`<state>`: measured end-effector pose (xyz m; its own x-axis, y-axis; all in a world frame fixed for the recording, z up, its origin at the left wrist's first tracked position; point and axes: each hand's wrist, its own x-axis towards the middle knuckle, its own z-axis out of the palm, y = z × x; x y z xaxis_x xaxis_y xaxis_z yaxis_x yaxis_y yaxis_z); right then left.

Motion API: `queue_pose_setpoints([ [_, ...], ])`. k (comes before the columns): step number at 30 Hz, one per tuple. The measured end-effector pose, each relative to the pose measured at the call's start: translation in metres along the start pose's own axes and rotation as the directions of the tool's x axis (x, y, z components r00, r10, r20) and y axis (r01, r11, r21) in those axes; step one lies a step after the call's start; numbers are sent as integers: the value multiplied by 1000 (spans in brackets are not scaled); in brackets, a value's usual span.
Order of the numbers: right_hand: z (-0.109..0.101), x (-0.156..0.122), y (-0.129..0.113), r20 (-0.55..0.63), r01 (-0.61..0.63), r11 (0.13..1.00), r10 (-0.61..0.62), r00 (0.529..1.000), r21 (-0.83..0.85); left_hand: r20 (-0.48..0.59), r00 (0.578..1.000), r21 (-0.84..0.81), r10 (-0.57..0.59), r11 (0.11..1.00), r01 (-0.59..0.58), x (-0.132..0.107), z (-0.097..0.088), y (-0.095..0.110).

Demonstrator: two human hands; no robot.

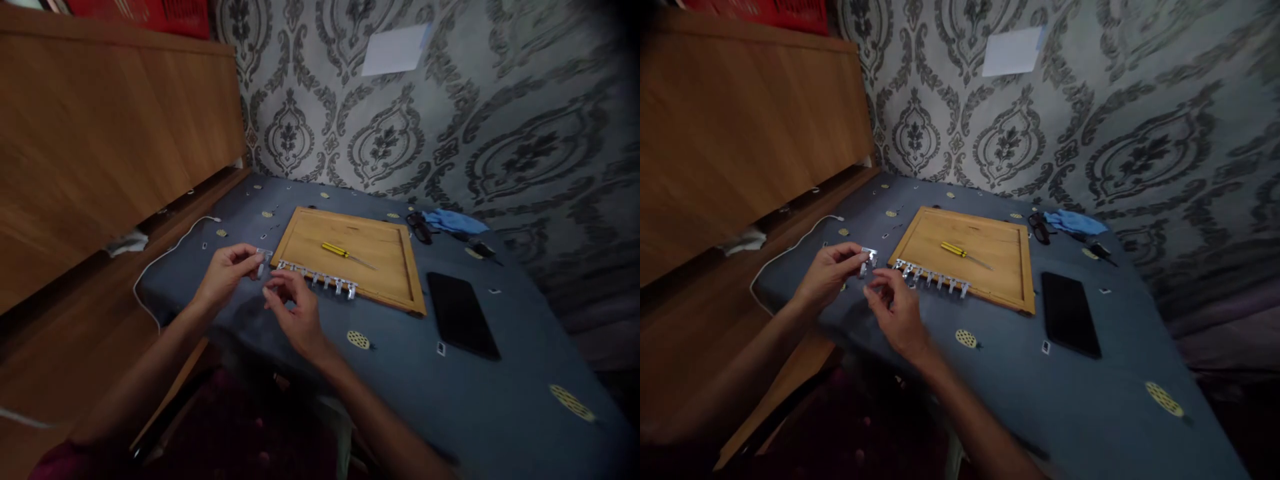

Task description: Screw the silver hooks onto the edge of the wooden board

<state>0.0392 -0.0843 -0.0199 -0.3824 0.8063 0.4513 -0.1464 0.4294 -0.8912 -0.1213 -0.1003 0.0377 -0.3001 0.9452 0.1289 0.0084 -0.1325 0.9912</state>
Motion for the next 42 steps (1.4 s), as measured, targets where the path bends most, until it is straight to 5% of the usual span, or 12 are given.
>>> queue_pose_setpoints([
  [8,-12,-49,-31,-33,-44,995,47,998,87,-2,998,-38,-67,997,67,-67,34,-2],
  [22,-52,-100,-64,-202,-158,969,195,960,188,282,957,-58,-59,995,78,-108,76,1],
  [33,-58,-124,-75,-300,-160,969,211,930,187,397,914,-95,-86,986,134,-117,86,-6],
  [42,-61,-120,-57,-330,-276,947,316,889,164,503,855,39,-129,991,127,-91,86,-24],
])
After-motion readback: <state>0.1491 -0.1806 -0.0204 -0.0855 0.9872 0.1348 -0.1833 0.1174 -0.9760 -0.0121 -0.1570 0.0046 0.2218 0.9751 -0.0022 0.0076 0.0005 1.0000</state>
